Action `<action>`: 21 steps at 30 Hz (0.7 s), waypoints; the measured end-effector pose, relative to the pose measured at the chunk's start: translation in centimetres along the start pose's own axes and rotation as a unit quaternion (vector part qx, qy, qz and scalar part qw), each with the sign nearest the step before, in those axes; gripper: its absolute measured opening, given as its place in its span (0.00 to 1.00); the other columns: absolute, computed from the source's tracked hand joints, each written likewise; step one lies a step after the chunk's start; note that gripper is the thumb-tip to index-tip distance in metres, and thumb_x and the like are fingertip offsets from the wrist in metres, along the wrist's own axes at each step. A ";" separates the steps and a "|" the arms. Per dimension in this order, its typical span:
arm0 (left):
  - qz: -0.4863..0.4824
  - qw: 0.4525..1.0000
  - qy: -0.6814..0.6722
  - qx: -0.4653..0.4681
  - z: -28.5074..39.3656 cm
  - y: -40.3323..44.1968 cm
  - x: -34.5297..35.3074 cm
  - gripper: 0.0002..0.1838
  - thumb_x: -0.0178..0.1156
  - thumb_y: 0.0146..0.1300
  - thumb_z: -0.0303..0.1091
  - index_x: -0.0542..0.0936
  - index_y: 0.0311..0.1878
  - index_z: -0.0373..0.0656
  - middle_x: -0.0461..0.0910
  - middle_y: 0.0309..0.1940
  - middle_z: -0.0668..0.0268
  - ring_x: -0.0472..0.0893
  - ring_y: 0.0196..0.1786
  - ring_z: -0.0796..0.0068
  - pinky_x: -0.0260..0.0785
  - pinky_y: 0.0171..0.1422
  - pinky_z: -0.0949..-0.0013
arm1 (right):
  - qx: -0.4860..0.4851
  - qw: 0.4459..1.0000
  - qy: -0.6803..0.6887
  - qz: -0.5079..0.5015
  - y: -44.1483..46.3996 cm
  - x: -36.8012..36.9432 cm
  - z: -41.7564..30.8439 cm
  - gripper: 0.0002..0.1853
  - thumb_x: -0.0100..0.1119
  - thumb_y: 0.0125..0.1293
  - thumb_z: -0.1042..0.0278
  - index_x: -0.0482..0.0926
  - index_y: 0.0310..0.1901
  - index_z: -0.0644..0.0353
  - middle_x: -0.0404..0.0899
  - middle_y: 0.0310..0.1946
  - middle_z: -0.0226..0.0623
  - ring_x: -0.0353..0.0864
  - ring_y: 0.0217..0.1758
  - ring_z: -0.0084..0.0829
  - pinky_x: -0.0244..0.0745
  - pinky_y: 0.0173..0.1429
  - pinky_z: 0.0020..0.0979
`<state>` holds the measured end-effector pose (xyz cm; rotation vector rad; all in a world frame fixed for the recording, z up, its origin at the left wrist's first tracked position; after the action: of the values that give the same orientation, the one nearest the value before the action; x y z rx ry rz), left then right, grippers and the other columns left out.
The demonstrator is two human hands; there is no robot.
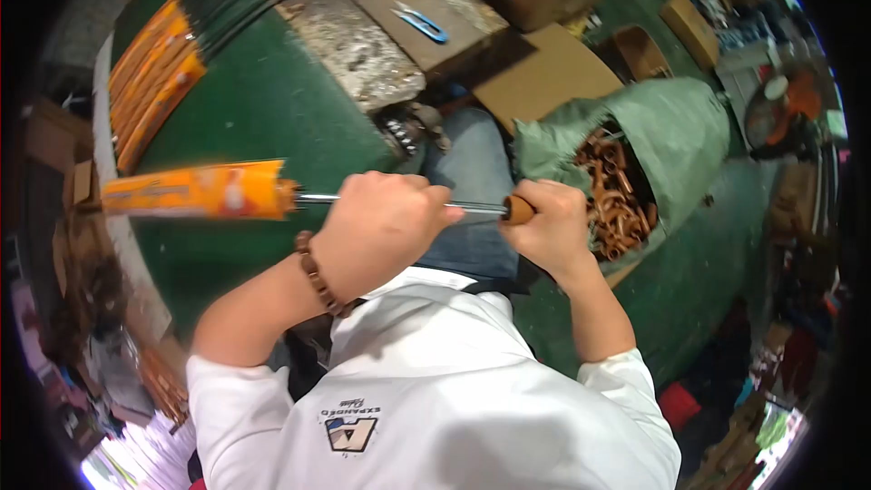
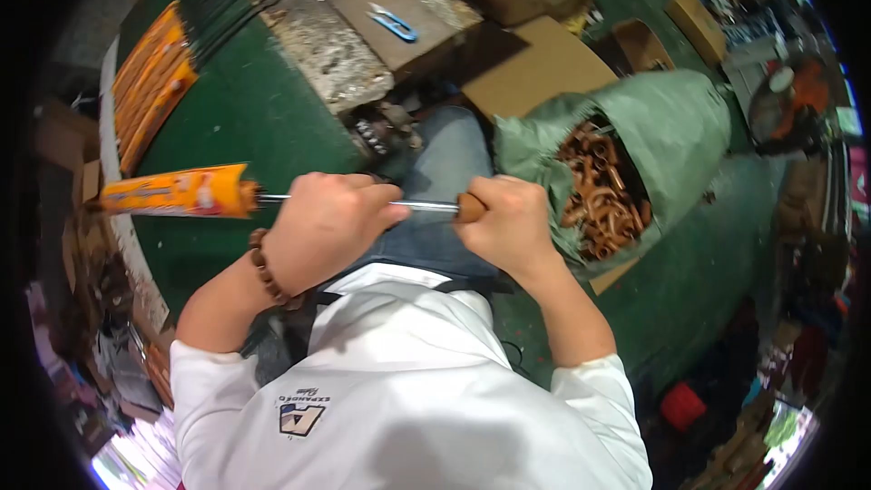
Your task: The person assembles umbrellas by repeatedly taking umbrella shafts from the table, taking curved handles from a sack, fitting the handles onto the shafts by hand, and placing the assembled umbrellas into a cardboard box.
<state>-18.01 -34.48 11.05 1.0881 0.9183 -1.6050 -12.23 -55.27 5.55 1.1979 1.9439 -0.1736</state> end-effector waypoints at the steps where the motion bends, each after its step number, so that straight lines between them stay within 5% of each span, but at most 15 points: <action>1: 0.018 0.999 -0.026 0.011 -0.2 0.0 0.7 0.10 0.69 0.57 0.35 0.84 0.40 0.43 0.80 0.29 0.65 0.78 0.28 0.62 0.70 0.34 0.63 | 0.010 1.000 -0.004 0.003 -0.3 0.0 0.2 0.07 0.65 0.38 0.79 0.76 0.21 0.62 0.71 0.15 0.36 0.64 0.18 0.36 0.62 0.25 0.33; 4: 0.142 0.988 -0.010 0.065 -1.1 -0.7 -0.1 0.25 0.72 0.53 0.38 0.81 0.54 0.41 0.82 0.39 0.64 0.80 0.44 0.63 0.71 0.55 0.62 | 0.022 1.000 -0.010 0.001 -0.3 -0.4 1.1 0.06 0.64 0.39 0.78 0.76 0.21 0.63 0.71 0.15 0.36 0.64 0.18 0.36 0.62 0.25 0.33; 7: 0.148 0.987 0.067 0.001 -4.0 -2.5 -1.1 0.26 0.73 0.51 0.37 0.80 0.54 0.41 0.82 0.41 0.63 0.79 0.47 0.61 0.68 0.61 0.60 | 0.049 0.998 -0.048 0.004 -0.5 -1.9 1.8 0.05 0.64 0.40 0.77 0.76 0.20 0.62 0.72 0.15 0.37 0.65 0.17 0.37 0.63 0.25 0.34; 10: 0.120 0.981 0.149 -0.030 -7.6 -3.8 -0.3 0.19 0.73 0.53 0.39 0.82 0.45 0.41 0.82 0.38 0.64 0.79 0.42 0.63 0.70 0.54 0.62 | 0.050 0.998 -0.039 0.000 -0.7 -2.7 1.9 0.05 0.64 0.40 0.79 0.77 0.21 0.64 0.71 0.15 0.37 0.63 0.18 0.36 0.61 0.25 0.33; 12: 0.121 0.973 0.187 -0.063 -8.5 -4.3 -0.1 0.12 0.70 0.53 0.40 0.83 0.35 0.43 0.81 0.26 0.65 0.80 0.34 0.62 0.68 0.45 0.63 | 0.054 0.998 -0.030 -0.005 -0.8 -2.7 1.8 0.06 0.64 0.40 0.80 0.77 0.23 0.66 0.71 0.16 0.36 0.61 0.18 0.34 0.59 0.26 0.31; 21: 0.117 0.985 0.119 -0.053 -2.0 -0.8 4.5 0.14 0.65 0.59 0.40 0.82 0.20 0.46 0.82 0.19 0.65 0.78 0.24 0.61 0.67 0.38 0.63 | 0.009 1.000 -0.013 -0.007 0.3 3.7 -3.7 0.06 0.63 0.44 0.76 0.74 0.19 0.59 0.74 0.15 0.38 0.69 0.18 0.40 0.65 0.24 0.36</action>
<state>-18.97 -33.79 6.26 1.2806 0.9795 -1.2396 -14.85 -50.71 5.44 1.1882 1.9337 -0.2139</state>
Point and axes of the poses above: each hand's wrist, its own y-axis towards the middle knuckle, its own x-axis out of the palm, z = x × y, the point moved 2 cm from there along y, towards the middle knuckle
